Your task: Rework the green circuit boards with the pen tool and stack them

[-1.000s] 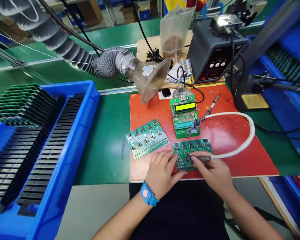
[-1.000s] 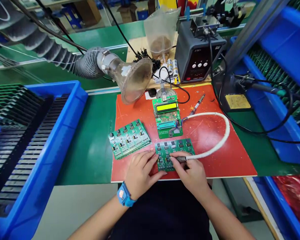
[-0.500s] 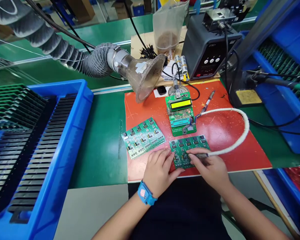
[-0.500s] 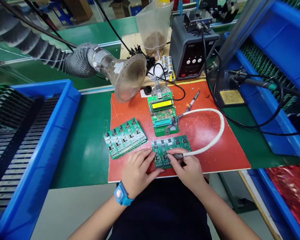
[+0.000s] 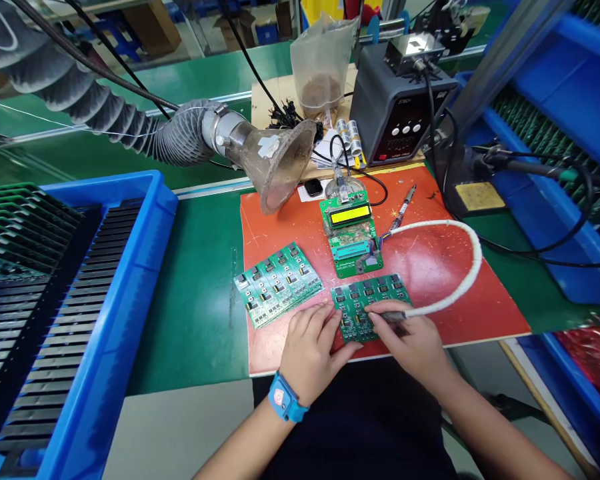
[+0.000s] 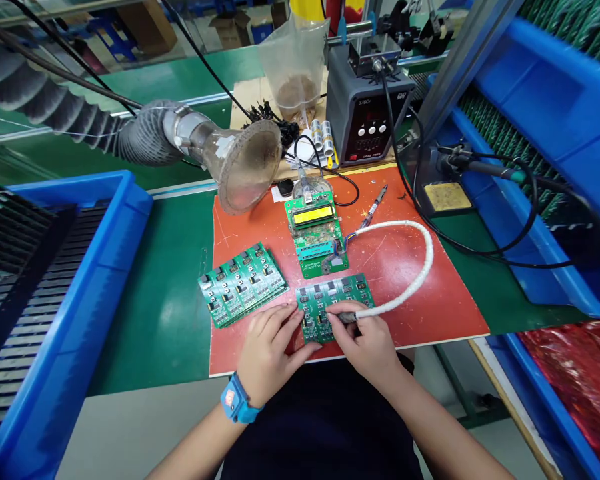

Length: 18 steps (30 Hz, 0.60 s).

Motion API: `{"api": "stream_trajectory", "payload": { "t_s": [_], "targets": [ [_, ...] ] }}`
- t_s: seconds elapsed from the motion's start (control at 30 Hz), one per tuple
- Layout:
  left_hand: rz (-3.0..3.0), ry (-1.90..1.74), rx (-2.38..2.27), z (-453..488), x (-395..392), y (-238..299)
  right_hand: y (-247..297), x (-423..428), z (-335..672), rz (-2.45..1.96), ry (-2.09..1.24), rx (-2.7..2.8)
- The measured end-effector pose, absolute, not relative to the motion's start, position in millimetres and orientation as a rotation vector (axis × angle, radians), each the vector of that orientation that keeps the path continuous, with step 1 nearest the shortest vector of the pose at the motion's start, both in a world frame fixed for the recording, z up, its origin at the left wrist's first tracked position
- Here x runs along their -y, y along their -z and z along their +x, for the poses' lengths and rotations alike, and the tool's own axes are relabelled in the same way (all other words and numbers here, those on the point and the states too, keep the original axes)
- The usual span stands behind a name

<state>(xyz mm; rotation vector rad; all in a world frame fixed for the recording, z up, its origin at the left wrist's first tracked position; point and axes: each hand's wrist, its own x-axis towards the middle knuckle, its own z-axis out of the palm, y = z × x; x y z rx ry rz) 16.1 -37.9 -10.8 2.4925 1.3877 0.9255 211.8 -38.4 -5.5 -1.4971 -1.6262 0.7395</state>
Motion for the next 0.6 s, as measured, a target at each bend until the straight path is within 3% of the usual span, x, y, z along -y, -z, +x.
{"api": "stream_trajectory", "payload": {
  "t_s": [0.6],
  "targets": [
    [2.491,-0.902,-1.382,16.8,37.2,9.2,4.2,39.9,213.9,-1.463,-0.810,1.588]
  ]
}}
